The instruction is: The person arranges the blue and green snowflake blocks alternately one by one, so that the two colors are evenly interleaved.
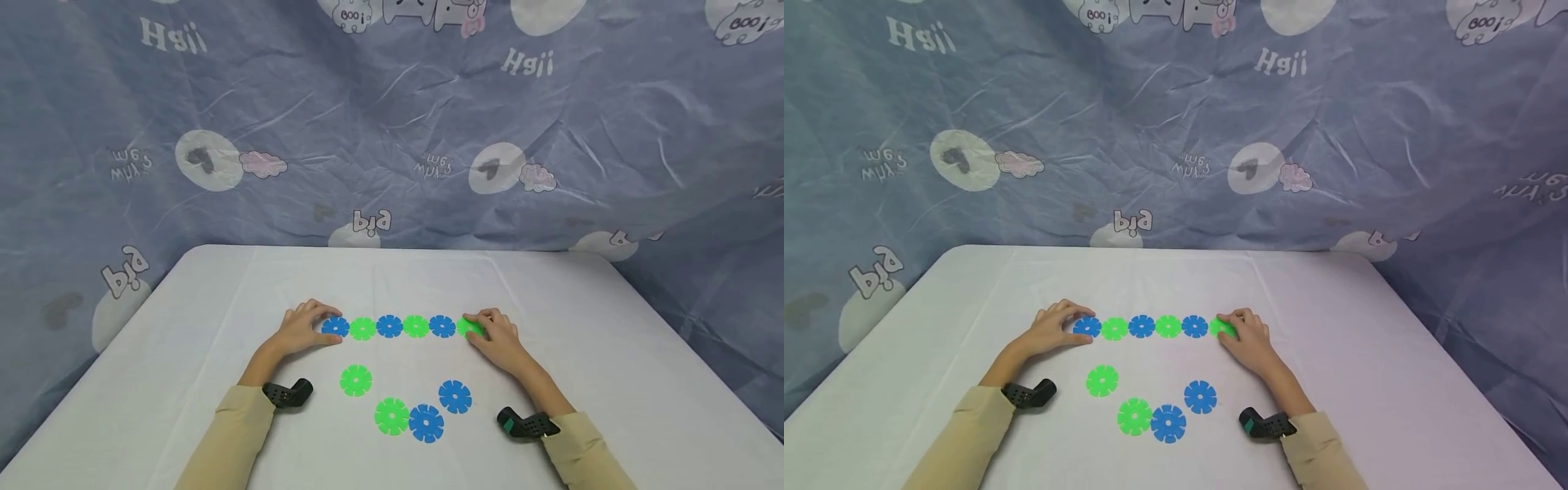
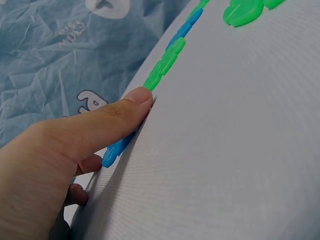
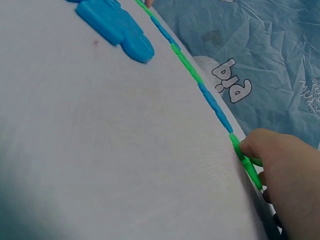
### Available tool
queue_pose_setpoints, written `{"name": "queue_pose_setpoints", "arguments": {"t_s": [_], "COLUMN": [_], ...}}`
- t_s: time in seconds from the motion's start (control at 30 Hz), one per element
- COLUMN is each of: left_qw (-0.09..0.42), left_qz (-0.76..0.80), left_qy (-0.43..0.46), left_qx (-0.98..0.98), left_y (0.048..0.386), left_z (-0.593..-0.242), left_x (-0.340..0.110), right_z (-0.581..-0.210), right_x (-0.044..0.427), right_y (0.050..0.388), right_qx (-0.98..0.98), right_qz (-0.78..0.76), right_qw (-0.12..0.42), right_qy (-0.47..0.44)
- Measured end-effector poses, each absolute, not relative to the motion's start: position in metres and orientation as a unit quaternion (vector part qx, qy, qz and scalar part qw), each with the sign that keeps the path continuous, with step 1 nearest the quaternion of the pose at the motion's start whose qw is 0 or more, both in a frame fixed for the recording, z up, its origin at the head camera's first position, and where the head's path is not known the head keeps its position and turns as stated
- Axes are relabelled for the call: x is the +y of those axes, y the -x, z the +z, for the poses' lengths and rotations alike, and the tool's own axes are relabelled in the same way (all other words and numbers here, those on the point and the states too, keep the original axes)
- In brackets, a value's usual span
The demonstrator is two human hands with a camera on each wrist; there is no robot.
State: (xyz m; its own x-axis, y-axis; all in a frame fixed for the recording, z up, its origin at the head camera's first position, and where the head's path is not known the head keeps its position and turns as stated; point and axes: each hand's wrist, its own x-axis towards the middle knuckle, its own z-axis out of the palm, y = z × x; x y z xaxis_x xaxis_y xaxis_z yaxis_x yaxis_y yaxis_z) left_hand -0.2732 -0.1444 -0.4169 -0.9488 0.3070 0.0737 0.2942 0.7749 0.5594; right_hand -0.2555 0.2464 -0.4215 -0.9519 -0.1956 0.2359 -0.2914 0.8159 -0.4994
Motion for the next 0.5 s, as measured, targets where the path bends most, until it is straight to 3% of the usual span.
{"name": "queue_pose_setpoints", "arguments": {"t_s": [0.3, 0.5], "left_qw": [0.007, 0.003], "left_qz": [0.294, 0.297], "left_qy": [-0.161, -0.168], "left_qx": [0.942, 0.940], "left_y": [0.273, 0.273], "left_z": [-0.417, -0.419], "left_x": [-0.146, -0.145], "right_z": [-0.421, -0.409], "right_x": [0.243, 0.248], "right_y": [0.254, 0.248], "right_qx": [-0.953, -0.949], "right_qz": [0.260, 0.284], "right_qw": [0.087, 0.048], "right_qy": [-0.129, -0.129]}}
